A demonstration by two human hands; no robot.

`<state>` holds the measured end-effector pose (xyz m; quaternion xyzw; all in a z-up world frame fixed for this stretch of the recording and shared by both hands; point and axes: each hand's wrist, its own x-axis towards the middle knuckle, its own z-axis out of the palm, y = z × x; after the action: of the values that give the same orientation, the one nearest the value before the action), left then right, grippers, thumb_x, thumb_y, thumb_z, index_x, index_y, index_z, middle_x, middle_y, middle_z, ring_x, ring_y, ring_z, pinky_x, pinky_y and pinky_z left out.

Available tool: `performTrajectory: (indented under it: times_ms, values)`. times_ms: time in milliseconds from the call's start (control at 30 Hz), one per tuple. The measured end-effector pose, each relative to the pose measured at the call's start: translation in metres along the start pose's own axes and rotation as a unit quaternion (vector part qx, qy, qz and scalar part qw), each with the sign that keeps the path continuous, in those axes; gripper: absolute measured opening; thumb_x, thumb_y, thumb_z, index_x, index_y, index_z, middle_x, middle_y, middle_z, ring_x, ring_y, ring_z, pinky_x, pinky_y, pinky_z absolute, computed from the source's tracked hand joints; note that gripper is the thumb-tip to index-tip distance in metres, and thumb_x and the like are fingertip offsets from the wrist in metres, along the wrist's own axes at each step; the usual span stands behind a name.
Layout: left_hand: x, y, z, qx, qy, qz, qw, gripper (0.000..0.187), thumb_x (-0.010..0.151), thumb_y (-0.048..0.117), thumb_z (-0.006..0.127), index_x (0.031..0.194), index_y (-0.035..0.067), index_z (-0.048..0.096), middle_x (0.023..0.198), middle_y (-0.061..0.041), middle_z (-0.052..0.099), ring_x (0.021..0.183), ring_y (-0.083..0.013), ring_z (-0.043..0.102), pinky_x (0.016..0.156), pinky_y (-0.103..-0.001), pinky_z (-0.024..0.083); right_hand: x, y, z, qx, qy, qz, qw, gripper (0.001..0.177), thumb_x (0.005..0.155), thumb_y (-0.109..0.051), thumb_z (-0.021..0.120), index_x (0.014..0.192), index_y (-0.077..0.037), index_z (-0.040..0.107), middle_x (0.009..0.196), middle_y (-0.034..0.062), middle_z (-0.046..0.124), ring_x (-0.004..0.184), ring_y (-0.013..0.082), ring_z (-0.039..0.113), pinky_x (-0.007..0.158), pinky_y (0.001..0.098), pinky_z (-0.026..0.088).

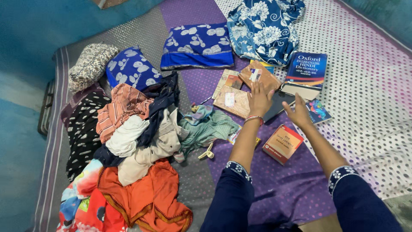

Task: The person picks up books and folders from a bed, stacks them, and places them onto a metal shelf. They also handle and move various pieces of clothing scattered across the bed.

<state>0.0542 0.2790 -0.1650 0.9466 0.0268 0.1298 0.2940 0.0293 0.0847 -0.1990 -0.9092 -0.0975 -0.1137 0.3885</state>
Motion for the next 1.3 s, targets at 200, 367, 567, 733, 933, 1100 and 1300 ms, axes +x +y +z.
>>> performTrajectory:
  times_ms: [200,367,567,733,933,1100,1300]
  values:
    - [0.003,-0.035,0.022,-0.038,-0.047,-0.053,0.997,0.081,0.100,0.056,0.048,0.158,0.002,0.032,0.169,-0.019,0.022,0.156,-0.0408,0.013,0.123,-0.060,0.016,0.002,0.008,0.048,0.162,-0.042,0.161,0.973,0.080,0.093,-0.034,0.072,0.151,0.007,0.037,0.149,0.0299,0.047,0.138,0.0381,0.046,0.114,0.0439,0.037]
    - [-0.005,-0.071,0.050,-0.096,-0.076,-0.145,0.982,0.084,0.098,0.061,0.049,0.154,-0.001,0.037,0.162,-0.029,0.030,0.150,-0.0483,0.023,0.119,-0.060,0.024,-0.017,0.013,0.082,0.441,-0.057,0.336,0.830,0.070,0.097,-0.011,0.071,0.160,-0.003,0.041,0.115,0.0177,0.060,0.095,0.0265,0.047,0.110,0.0692,0.028]
    - [-0.015,-0.113,0.071,-0.157,-0.092,-0.194,0.964,0.091,0.099,0.066,0.044,0.143,-0.014,0.047,0.131,-0.040,0.060,0.128,-0.0519,0.057,0.111,-0.051,0.044,-0.019,0.032,0.130,0.511,-0.037,0.422,0.748,0.074,0.092,0.001,0.057,0.159,-0.004,0.027,0.125,0.0201,0.057,0.104,0.0280,0.057,0.099,0.0410,0.051]
    - [-0.019,-0.139,0.073,-0.214,-0.109,-0.234,0.942,0.097,0.098,0.068,0.044,0.144,-0.017,0.040,0.136,-0.042,0.053,0.133,-0.0519,0.051,0.113,-0.050,0.041,-0.017,0.045,0.168,0.561,-0.014,0.471,0.681,0.062,0.095,0.000,0.051,0.154,-0.004,0.032,0.127,0.0180,0.053,0.101,0.0299,0.050,0.093,0.0452,0.049]
    - [-0.019,-0.157,0.079,-0.262,-0.120,-0.271,0.918,0.099,0.098,0.070,0.044,0.146,-0.016,0.038,0.141,-0.041,0.051,0.137,-0.0482,0.049,0.115,-0.046,0.039,-0.015,0.050,0.189,0.602,-0.015,0.495,0.626,0.048,0.100,-0.019,0.062,0.142,0.001,0.049,0.125,0.0196,0.053,0.109,0.0337,0.052,0.101,0.0439,0.048]
    - [-0.021,-0.165,0.083,-0.257,-0.144,-0.303,0.906,0.097,0.096,0.070,0.045,0.147,-0.012,0.040,0.139,-0.039,0.054,0.135,-0.0471,0.052,0.114,-0.045,0.041,-0.003,0.041,0.183,0.604,-0.004,0.524,0.600,0.049,0.098,-0.039,0.068,0.130,-0.005,0.053,0.125,0.0153,0.057,0.114,0.0322,0.054,0.105,0.0477,0.046]
    - [-0.019,-0.165,0.067,-0.247,-0.143,-0.288,0.914,0.088,0.098,0.068,0.046,0.140,-0.009,0.050,0.133,-0.036,0.059,0.131,-0.0454,0.055,0.110,-0.045,0.042,0.021,0.056,0.192,0.616,-0.023,0.498,0.610,0.047,0.100,-0.041,0.068,0.118,0.001,0.056,0.101,0.0170,0.060,0.089,0.0321,0.062,0.090,0.0527,0.058]
